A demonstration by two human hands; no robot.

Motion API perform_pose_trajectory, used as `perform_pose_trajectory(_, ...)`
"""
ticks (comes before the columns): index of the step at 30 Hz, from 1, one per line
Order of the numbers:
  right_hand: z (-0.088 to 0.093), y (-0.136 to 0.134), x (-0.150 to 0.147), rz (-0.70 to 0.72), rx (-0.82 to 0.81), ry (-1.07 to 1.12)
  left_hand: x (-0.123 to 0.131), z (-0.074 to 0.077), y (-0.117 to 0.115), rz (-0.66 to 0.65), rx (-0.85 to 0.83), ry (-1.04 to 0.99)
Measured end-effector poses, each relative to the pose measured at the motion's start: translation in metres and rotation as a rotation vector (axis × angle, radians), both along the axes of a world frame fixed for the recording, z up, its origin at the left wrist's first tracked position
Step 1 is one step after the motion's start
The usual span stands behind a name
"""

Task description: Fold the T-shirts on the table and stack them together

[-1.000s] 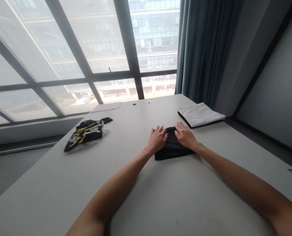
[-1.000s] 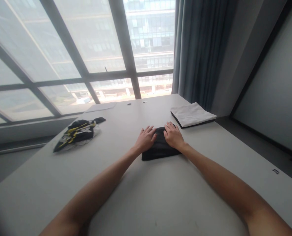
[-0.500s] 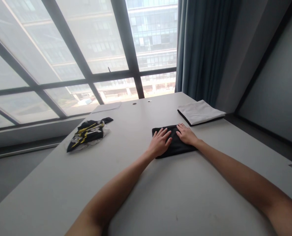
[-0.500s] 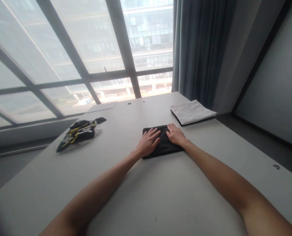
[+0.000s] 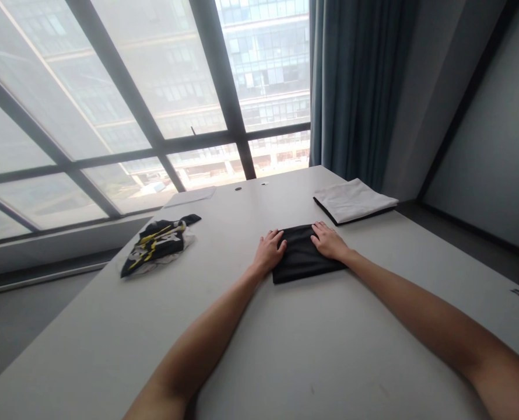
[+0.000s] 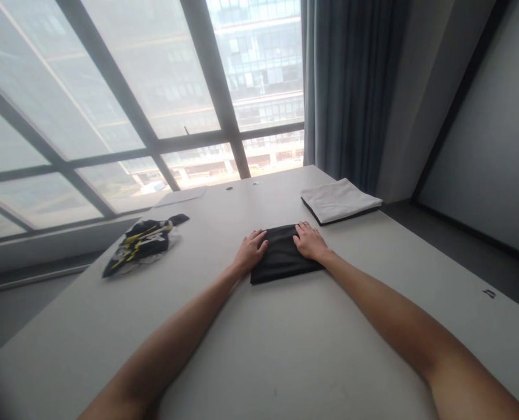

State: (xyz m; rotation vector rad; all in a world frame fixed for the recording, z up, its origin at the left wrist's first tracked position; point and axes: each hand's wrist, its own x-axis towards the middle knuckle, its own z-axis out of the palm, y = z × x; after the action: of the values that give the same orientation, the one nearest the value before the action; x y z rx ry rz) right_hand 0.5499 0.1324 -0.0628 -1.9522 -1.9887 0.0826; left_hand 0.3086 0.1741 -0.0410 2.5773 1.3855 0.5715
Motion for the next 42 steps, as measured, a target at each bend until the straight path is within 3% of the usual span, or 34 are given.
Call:
perform_pose_trajectory(4,-0.001,0.0,0.0,-0.003,0.006,-0.003,0.005,0.007,-0.012,-0.038,0.152,-0.012)
perform_pose_trajectory(8,0.0,0.0,-0.001,0.002,0.018,-0.002,0.011,-0.001,-0.026,-0.105,0.106,0.149)
perform_pose_trajectory(11,0.001,-0.001,-0.002,0.005,0.019,-0.002,0.011,-0.001,-0.022,-0.102,0.1,0.109)
perform_pose_trajectory(16,0.001,-0.002,-0.002,-0.004,0.016,0.0,-0.009,0.03,-0.008,0.001,0.096,-0.245)
perform_pose_trajectory(19,0.001,-0.002,-0.002,0.0,0.026,-0.008,-0.031,0.041,-0.027,-0.019,0.061,-0.238)
perform_pose_trajectory(23,0.001,-0.005,-0.007,-0.023,0.018,-0.026,-0.054,0.026,-0.079,-0.114,-0.037,-0.049)
perform_pose_trajectory(26,0.01,-0.016,-0.015,-0.08,0.02,-0.085,-0.064,0.014,-0.098,-0.091,-0.009,0.0)
perform_pose_trajectory(28,0.022,-0.025,-0.02,-0.144,-0.011,-0.151,-0.07,0.011,-0.094,-0.061,0.004,-0.013)
perform_pose_trajectory(32,0.051,-0.026,-0.018,-0.225,-0.085,-0.194,-0.081,0.013,-0.063,-0.013,-0.036,-0.121)
perform_pose_trajectory(37,0.064,0.018,-0.022,0.017,-0.006,-0.035,-0.084,0.009,-0.04,0.068,-0.004,-0.252)
perform_pose_trajectory(42,0.04,0.045,-0.056,0.288,0.03,-0.017,-0.084,0.005,-0.051,-0.226,0.05,-0.004)
